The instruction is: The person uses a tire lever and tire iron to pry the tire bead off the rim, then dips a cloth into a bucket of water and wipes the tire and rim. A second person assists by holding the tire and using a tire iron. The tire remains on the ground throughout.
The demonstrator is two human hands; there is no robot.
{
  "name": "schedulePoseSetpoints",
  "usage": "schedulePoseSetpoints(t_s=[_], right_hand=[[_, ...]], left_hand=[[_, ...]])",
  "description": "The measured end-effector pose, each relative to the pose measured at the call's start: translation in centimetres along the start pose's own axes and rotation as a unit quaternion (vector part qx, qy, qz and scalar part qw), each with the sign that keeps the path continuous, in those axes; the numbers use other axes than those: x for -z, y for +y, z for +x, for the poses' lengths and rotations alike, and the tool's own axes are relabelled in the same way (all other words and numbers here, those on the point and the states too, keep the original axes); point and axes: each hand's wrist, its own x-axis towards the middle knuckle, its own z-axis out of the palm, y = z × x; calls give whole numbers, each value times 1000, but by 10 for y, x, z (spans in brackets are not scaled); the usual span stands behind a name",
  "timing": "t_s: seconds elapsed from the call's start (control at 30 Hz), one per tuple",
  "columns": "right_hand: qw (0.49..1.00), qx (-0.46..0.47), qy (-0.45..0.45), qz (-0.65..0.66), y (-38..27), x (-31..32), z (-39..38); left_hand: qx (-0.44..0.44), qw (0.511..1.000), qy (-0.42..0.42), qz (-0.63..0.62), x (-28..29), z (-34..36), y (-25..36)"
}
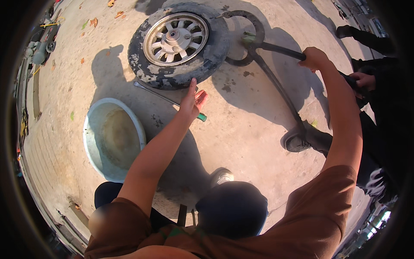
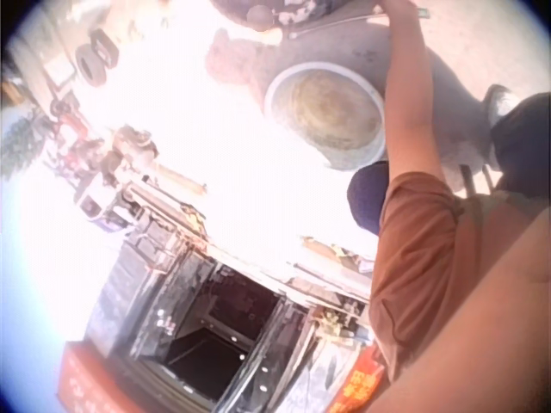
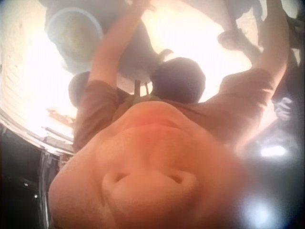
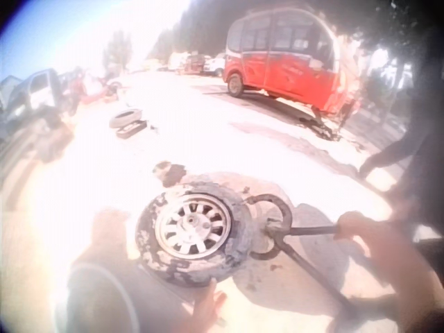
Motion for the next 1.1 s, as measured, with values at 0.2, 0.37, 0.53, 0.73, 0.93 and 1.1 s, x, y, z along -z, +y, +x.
schedulePoseSetpoints(t_s=[0.2,0.37,0.53,0.73,0.93,1.1], right_hand=[[991,28,-45,122,-27,4,-58],[975,24,-105,193,-53,-20,-91],[970,19,-75,232,-76,-82,-115],[989,100,-13,112,-80,-144,-128],[981,92,-143,89,-99,-143,-145],[978,47,-181,91,-113,-114,-171]], left_hand=[[-32,998,-16,-44,-7,15,-2],[-5,992,-43,-115,-16,16,8],[-15,996,10,-85,-8,12,24],[-57,993,105,-9,38,23,41],[-131,990,9,-44,64,59,45],[-137,990,10,-38,66,64,42]])
